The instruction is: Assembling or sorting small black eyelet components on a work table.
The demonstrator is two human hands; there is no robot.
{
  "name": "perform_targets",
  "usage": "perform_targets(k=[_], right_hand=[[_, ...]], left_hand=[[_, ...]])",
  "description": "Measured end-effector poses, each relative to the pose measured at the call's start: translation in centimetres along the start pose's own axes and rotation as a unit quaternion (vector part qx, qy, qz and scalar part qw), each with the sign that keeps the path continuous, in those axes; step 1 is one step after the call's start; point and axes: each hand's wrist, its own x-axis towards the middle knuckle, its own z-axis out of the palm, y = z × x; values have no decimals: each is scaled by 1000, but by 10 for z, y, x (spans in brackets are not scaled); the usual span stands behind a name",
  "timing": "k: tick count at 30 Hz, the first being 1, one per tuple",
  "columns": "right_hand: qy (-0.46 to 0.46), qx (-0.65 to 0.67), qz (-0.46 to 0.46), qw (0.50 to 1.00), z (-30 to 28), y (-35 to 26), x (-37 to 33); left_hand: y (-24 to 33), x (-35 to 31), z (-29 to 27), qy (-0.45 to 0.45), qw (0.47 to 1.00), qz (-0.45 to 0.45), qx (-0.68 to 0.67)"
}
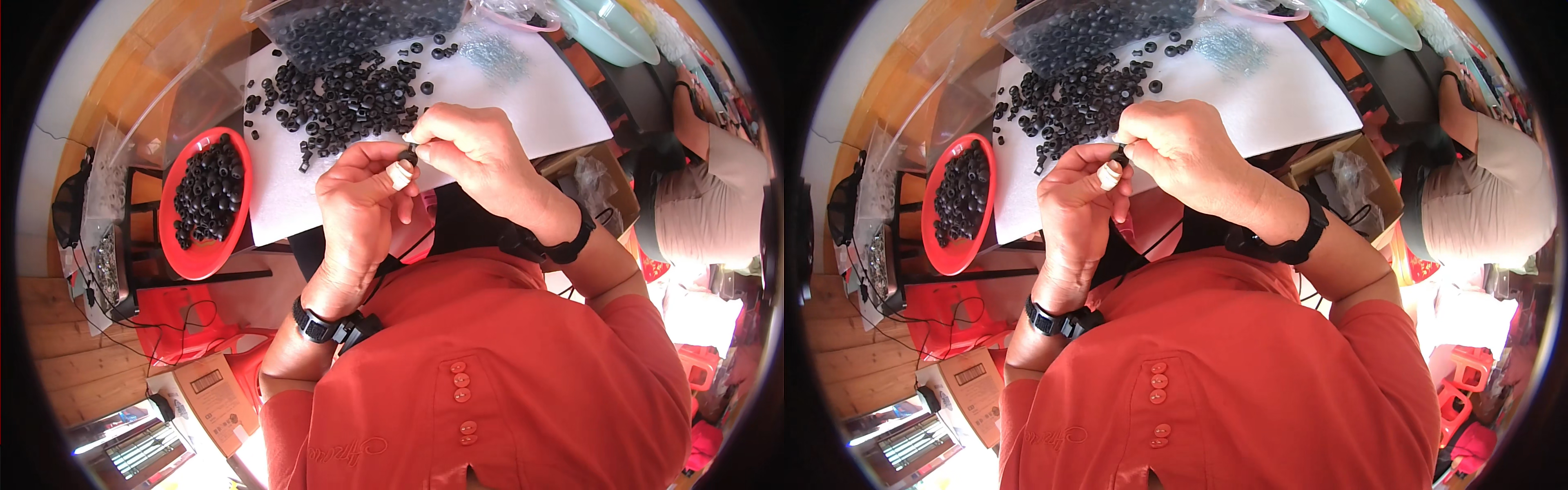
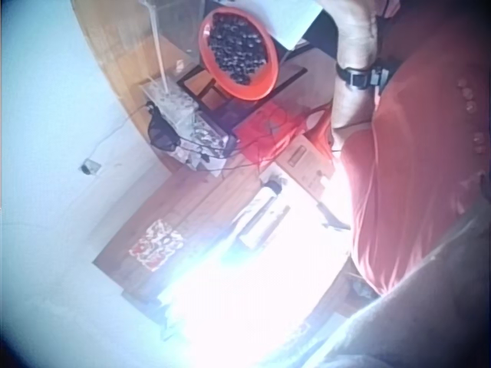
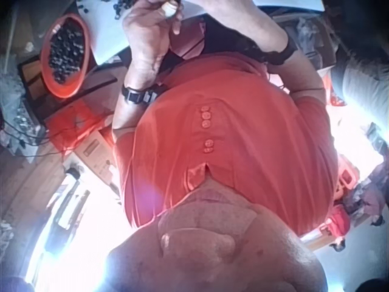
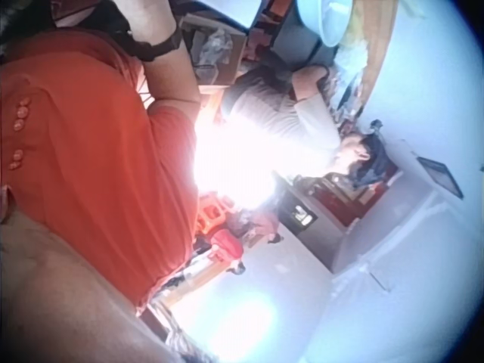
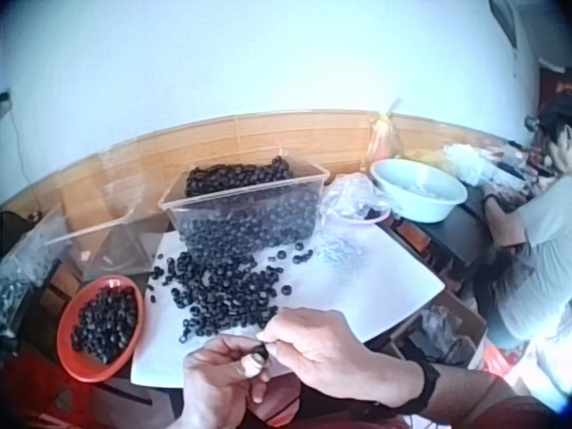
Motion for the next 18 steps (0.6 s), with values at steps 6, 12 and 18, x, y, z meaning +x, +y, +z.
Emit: perform_targets(k=[6, 12, 18], right_hand=[[5, -40, -16, 999, -3, 1, 1], [-10, 97, -13, 995, -2, 12, -1], [-16, 184, 15, 983, 8, 21, 2]], left_hand=[[-2, -1, 4, 13, 998, 19, 62], [5, 3, -5, -16, 999, -40, -13], [8, 4, -9, -5, 998, -51, -28]])
